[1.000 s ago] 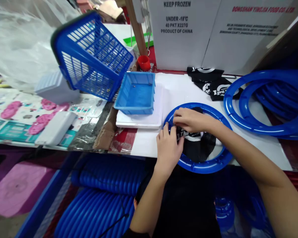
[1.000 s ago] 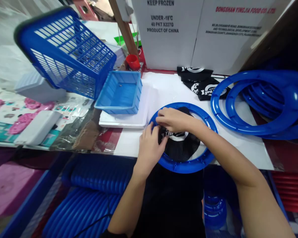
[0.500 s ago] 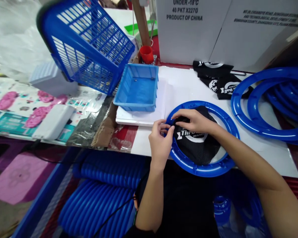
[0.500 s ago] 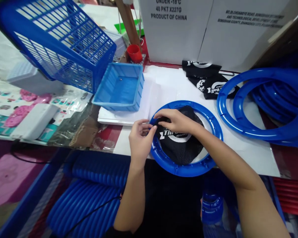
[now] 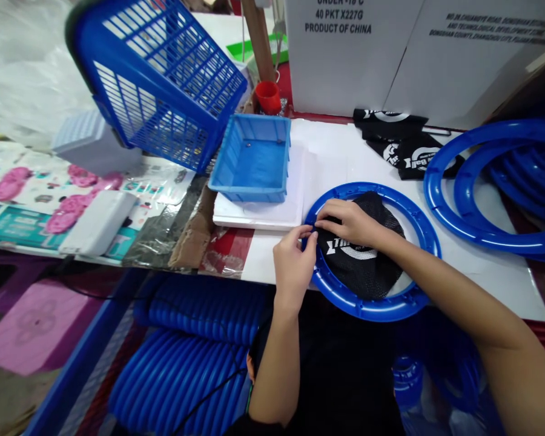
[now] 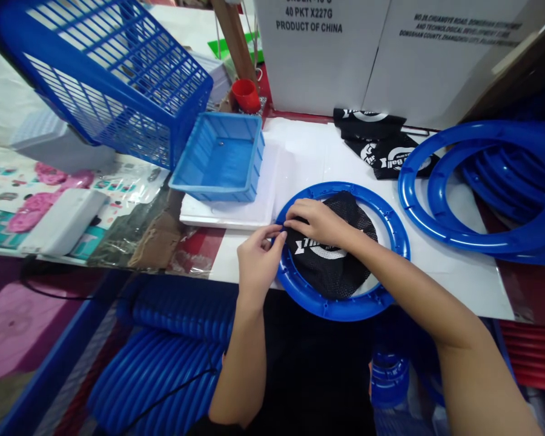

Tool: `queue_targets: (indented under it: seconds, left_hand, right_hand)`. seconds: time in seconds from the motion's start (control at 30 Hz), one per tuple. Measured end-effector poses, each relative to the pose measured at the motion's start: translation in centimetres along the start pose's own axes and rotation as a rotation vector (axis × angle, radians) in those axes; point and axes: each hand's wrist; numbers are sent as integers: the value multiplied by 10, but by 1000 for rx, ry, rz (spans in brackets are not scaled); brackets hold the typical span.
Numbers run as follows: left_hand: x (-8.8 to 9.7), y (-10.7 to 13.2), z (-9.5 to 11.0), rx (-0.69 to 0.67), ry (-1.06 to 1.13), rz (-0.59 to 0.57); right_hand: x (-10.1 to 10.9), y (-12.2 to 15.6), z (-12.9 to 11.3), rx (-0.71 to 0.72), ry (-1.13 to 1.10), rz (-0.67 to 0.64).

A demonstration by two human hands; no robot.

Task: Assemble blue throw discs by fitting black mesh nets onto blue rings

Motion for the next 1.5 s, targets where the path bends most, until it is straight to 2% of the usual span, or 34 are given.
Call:
queue_targets:
  seconds: [0.17,0.4,0.67,0.8,0.93,1.07,1.17,1.23,1.3,1.37,1.43,1.5]
  left_hand:
    - [-1,0,0,-10,4,19]
    - [-1,-2,5,60,-67,10]
    - [1,-11,12,94,-189,-36]
    - [2,-13,13,112,-195,-53]
    - [2,-13,17,107,-254,-18]
    - [4,-16,22,104,-321,-65]
    - [8,-16,21,65,-301,-139]
    - [10,-14,19,24,-256,-173]
    - [10,-8,16,-36,-237,-182]
    - [10,-2,13,-111,-258,-173]
    - [9,6,9,-167,-282,-166]
    - [11,14,7,-182,-288,-170]
  right_hand:
    - [0,0,0,-3,-6,-1]
    - [3,-1,-1,-24,-70,-14]
    - [-2,-6,-8,-126,62,-21]
    - [-3,-10,-10,-132,93,-30]
    - [-9,-11,-6,-93,108,-26]
    - [-7,-13,-5,-66,226,-73]
    - [11,-11,-17,-10,449,-150]
    - [29,1,-32,3,654,-160]
    - [45,23,-49,-99,823,-128]
    - [52,55,-62,-320,933,-78]
    - [50,88,-67,-582,1030,-28]
    - [44,116,-65,-775,1045,9]
Point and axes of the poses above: each hand's wrist, its own y-axis away from the middle knuckle, its own x-axis out of the back of the hand, z = x × y, and after that the axes turned 14 degrees about y, right-handed
